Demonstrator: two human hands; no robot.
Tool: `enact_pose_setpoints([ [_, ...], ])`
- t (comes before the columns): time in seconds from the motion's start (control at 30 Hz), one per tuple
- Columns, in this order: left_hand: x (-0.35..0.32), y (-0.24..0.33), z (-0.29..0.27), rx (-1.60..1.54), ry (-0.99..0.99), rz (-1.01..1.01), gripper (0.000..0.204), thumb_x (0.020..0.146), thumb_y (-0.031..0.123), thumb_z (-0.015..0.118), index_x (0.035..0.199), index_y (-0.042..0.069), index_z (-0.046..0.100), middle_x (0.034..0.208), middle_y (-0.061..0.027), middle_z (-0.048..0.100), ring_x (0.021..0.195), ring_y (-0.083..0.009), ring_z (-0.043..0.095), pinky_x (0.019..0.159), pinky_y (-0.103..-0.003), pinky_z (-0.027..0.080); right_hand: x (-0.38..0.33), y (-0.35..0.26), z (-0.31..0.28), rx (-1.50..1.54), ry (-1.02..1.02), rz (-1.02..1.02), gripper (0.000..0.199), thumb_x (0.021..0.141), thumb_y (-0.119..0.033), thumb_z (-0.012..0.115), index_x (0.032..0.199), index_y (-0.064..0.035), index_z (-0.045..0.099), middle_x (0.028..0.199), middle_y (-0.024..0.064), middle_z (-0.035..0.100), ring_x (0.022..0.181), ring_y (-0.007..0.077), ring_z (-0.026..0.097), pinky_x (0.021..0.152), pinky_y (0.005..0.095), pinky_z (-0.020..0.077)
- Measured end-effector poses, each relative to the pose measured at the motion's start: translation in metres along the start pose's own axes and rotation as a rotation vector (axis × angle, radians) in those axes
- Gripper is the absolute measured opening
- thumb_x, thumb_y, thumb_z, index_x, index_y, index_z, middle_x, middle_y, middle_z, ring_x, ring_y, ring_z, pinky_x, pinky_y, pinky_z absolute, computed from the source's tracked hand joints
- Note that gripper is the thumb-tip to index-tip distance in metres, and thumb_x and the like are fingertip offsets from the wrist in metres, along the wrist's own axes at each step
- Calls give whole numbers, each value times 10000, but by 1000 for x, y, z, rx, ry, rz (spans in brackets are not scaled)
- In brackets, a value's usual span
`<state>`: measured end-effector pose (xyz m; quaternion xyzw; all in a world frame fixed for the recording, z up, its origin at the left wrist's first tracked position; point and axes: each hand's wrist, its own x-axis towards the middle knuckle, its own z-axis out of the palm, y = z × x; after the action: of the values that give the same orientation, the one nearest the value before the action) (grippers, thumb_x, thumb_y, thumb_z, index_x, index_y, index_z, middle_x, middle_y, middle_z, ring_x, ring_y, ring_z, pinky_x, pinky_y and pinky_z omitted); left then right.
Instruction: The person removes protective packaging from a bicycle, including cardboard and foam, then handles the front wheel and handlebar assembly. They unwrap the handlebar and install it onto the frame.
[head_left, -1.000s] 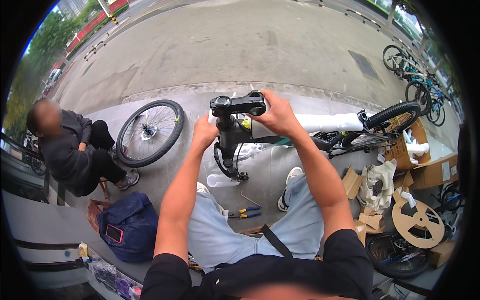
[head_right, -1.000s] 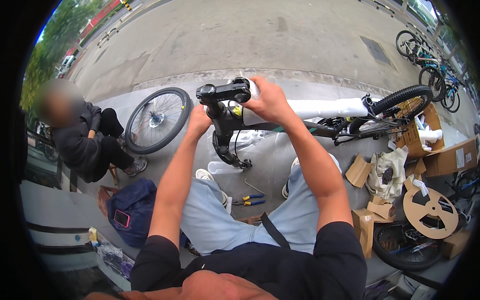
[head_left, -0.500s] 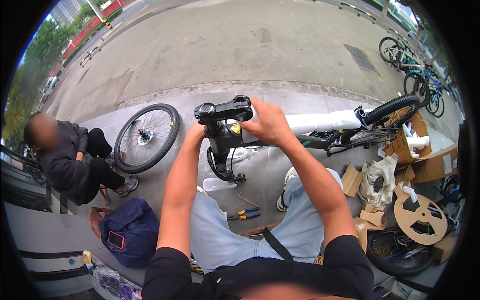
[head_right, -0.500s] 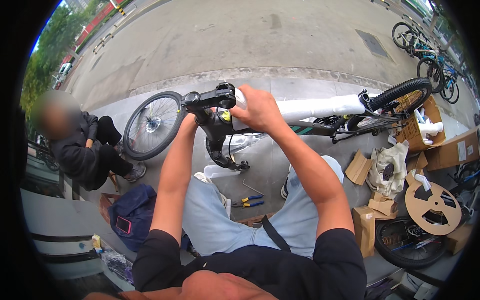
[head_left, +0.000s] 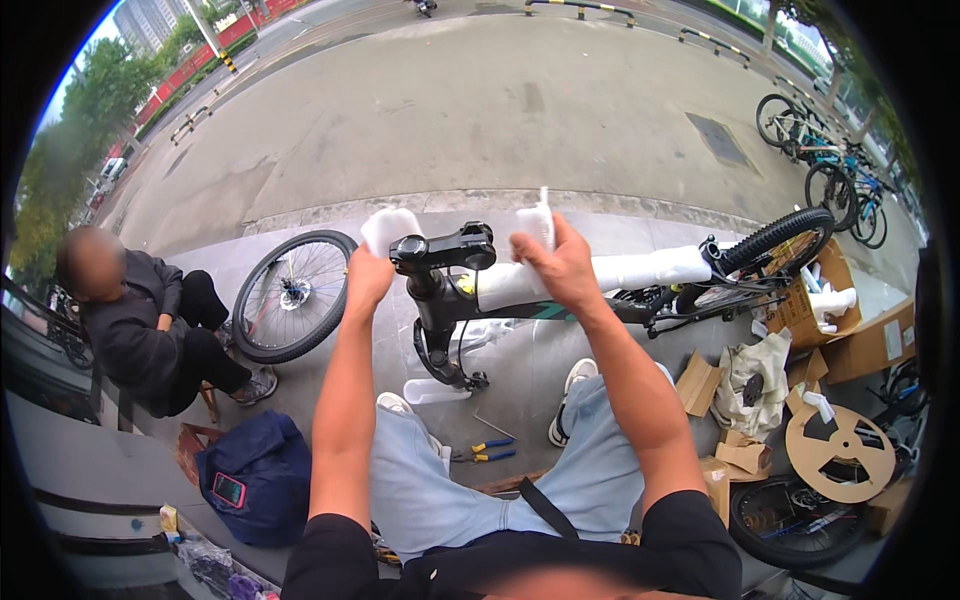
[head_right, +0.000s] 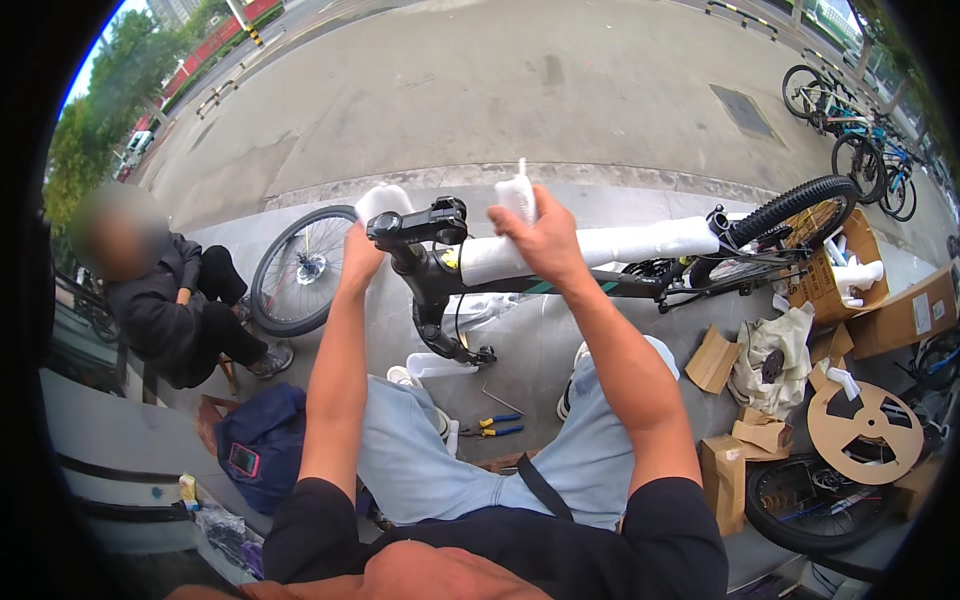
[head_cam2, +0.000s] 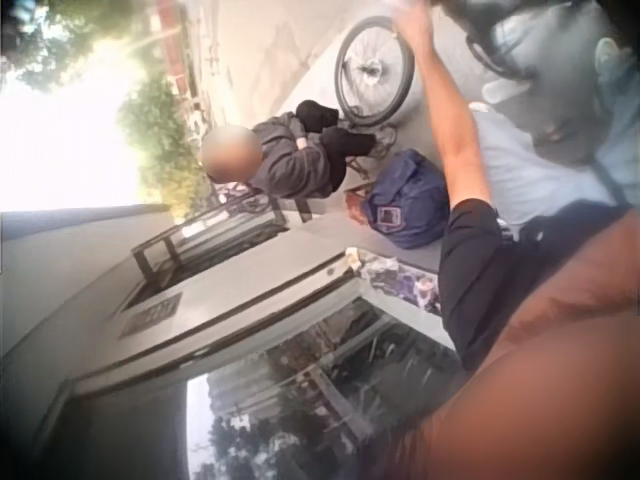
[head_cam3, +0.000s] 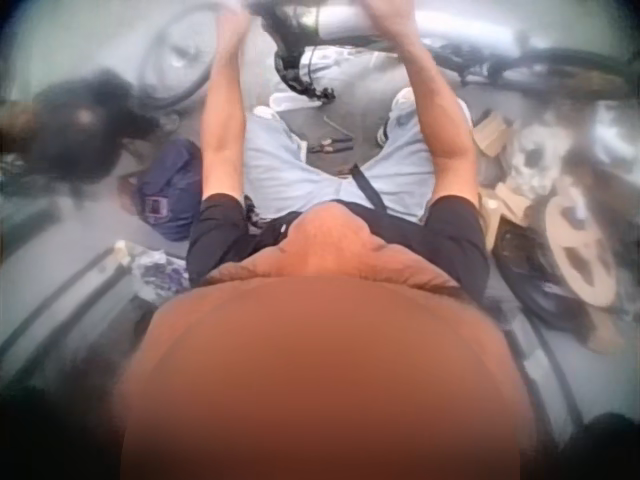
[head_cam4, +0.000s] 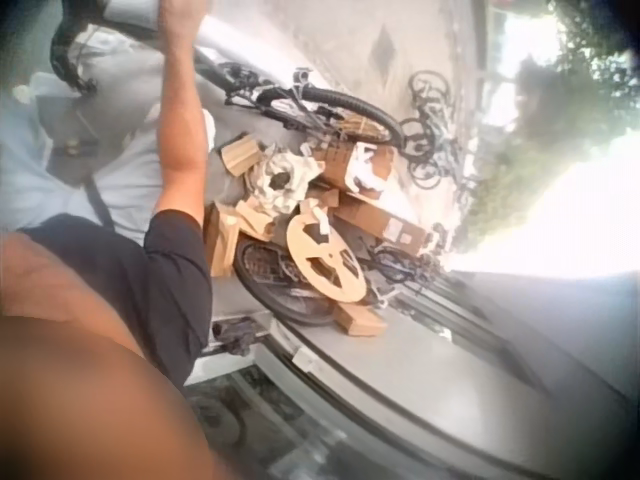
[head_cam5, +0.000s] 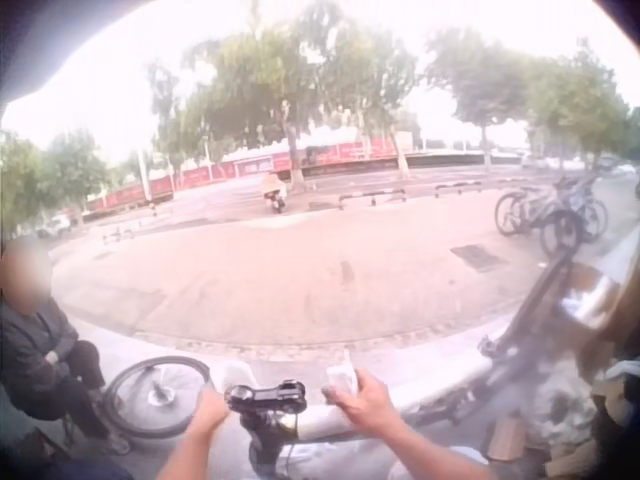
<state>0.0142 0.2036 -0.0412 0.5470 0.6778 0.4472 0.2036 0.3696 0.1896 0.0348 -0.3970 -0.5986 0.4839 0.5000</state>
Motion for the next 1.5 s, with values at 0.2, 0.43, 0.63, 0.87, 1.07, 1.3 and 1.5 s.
enact_pose_setpoints([
  [0.2,-86,68,-62,-345,263,-2,361,985,172,805,1249,-61,728,1156,-120,781,1031,-203,723,927,-364,562,-21,-10,-27,-243,167,-178,586,1070,-587,652,1172,-10,663,950,120,736,873,205,685,800,372,553],
  [0.43,-202,91,-30,-500,293,-84,326,994,115,775,1265,-52,709,1170,-103,767,1050,-188,713,949,-352,560,-104,-46,26,-374,-149,-405,322,944,-262,855,1108,-40,688,885,131,686,784,247,704,680,368,556],
  [0.63,-274,94,18,-683,-26,-16,407,1004,95,720,1381,-26,628,1204,-76,717,1104,-162,683,936,-335,554,-140,-40,71,-638,-181,-777,345,815,-128,876,1111,-71,707,1121,99,713,1012,324,705,839,415,596],
  [0.87,-290,61,19,-1097,-248,-338,592,1088,268,668,1588,58,430,1474,-108,580,1307,-223,643,1053,-422,599,-153,2,73,-447,-437,-505,332,1040,-208,660,1324,-40,696,1400,175,679,1295,408,613,1098,476,522],
  [1.07,-283,45,24,-974,-173,-442,490,1117,335,643,1495,51,514,1308,-81,692,1112,-217,742,933,-389,657,-148,-2,70,-474,-631,-321,282,1017,-120,678,1289,-60,720,1383,163,683,1299,384,641,1074,496,547],
  [1.3,-301,72,31,-1004,-317,-652,506,1123,376,629,1503,62,510,1341,-109,685,1157,-245,745,944,-429,664,-128,-19,59,-492,-354,-320,274,956,-77,756,1221,-56,691,1362,159,703,1106,307,750,826,387,643],
  [1.5,-300,68,34,-1170,-335,-531,533,1111,391,652,1508,63,516,1349,-99,682,1182,-237,733,1005,-442,636,-132,-14,49,-572,-507,-289,441,969,-306,800,1303,-40,686,1302,209,719,1110,405,740,977,454,591],
])
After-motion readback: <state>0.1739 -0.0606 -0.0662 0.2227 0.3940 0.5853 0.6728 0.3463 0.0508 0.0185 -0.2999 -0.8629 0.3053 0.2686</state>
